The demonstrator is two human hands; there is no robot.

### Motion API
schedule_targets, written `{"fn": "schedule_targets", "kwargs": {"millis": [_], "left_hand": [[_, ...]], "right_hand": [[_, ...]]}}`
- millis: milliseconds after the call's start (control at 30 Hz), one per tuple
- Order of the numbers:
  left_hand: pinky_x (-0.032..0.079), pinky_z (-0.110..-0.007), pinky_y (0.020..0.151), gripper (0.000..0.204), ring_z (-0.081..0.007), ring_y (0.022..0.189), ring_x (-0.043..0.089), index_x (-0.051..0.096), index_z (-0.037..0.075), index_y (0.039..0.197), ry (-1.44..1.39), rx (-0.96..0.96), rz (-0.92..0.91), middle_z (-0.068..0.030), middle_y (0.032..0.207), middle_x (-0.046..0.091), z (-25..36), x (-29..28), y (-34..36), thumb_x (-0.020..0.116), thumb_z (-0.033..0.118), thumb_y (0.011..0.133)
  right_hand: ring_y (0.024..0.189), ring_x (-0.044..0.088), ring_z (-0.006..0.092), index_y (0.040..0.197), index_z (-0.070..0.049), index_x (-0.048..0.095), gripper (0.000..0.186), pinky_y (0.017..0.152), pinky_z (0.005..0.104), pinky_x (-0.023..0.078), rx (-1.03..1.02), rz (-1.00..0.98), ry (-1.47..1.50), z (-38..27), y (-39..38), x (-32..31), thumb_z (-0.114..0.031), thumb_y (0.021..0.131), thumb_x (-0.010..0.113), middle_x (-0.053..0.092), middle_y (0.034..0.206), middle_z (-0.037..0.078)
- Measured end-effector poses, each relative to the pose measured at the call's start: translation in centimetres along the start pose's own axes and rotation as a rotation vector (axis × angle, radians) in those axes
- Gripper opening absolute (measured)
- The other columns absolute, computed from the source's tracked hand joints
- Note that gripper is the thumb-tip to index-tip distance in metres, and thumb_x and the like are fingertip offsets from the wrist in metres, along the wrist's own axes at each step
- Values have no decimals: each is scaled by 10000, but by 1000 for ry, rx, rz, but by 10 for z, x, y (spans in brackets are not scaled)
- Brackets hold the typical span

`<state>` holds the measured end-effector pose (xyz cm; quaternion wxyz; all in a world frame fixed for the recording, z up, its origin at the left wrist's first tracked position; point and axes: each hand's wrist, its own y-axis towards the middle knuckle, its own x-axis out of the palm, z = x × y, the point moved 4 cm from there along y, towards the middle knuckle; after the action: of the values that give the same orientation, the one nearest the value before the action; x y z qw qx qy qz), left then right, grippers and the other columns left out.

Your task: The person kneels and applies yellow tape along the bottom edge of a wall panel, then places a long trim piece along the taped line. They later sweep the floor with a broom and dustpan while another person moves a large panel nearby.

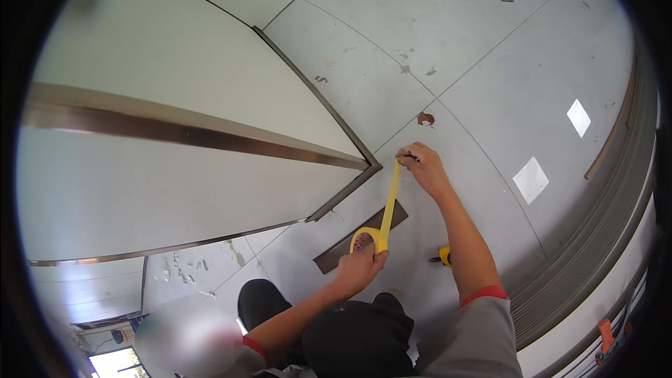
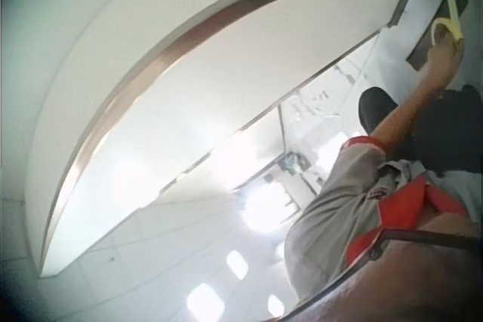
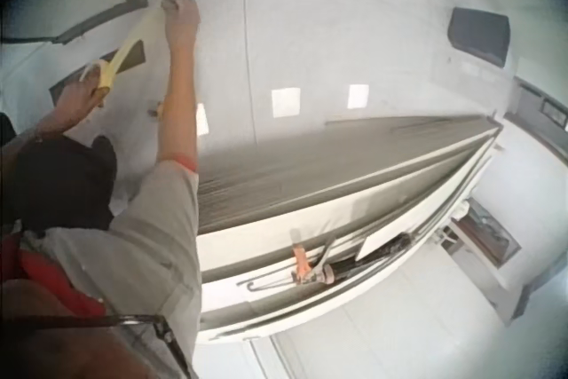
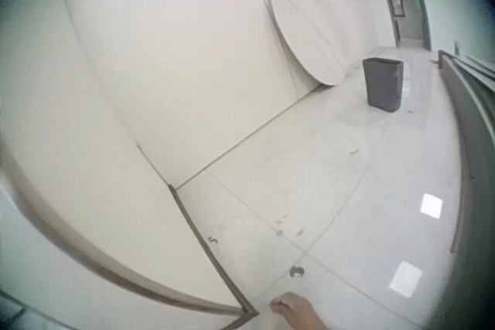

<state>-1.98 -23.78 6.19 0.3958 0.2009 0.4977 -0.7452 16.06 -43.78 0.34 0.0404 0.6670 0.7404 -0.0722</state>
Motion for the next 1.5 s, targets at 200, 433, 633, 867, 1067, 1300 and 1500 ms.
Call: {"fn": "schedule_targets", "kwargs": {"millis": [200,433,633,867,1067,1300,1500], "left_hand": [[535,-432,725,417,-315,754,707,585,34,937,65,-76,38,-65,773,737,10,4,23,492,435,1001],[527,-483,745,443,-385,777,690,578,14,949,-43,-133,40,-154,782,713,8,4,39,497,447,993],[504,-528,748,389,-455,827,653,545,-7,1028,-123,-153,-2,-267,848,663,-9,17,45,512,379,989],[499,-540,750,292,-471,847,645,517,1,1112,-212,-73,7,-266,886,666,-14,32,48,538,254,969],[540,-471,749,368,-417,866,675,493,10,1243,-121,102,249,-235,945,682,-8,18,37,585,206,946],[535,-286,586,468,-151,733,654,498,-56,1195,-691,-524,376,-128,883,666,-140,-16,-1,739,192,880],[506,-298,603,364,-160,654,641,639,-54,1020,-456,-435,492,-96,775,693,-194,-56,23,766,236,841]], "right_hand": [[835,616,168,966,5,683,116,718,289,517,-3,-41,102,25,33,23,-25,873,620,621,951,66],[863,642,227,940,-29,699,105,782,322,509,13,-40,33,22,48,34,-40,849,647,647,924,87],[853,657,223,951,-36,705,118,771,324,526,13,-97,-7,21,61,41,-30,854,638,648,942,85],[848,659,222,961,-51,713,134,755,328,527,90,-184,-1,19,70,45,-35,867,618,646,947,85],[847,648,230,966,-65,719,143,775,330,516,4,-168,-14,25,79,49,-60,863,620,646,945,83],[866,651,201,981,-41,726,146,786,310,516,-24,-172,-98,25,80,54,-86,863,653,652,934,82],[825,650,226,970,-57,714,173,767,316,510,-88,-140,-206,20,78,63,-164,834,705,681,901,88]]}}
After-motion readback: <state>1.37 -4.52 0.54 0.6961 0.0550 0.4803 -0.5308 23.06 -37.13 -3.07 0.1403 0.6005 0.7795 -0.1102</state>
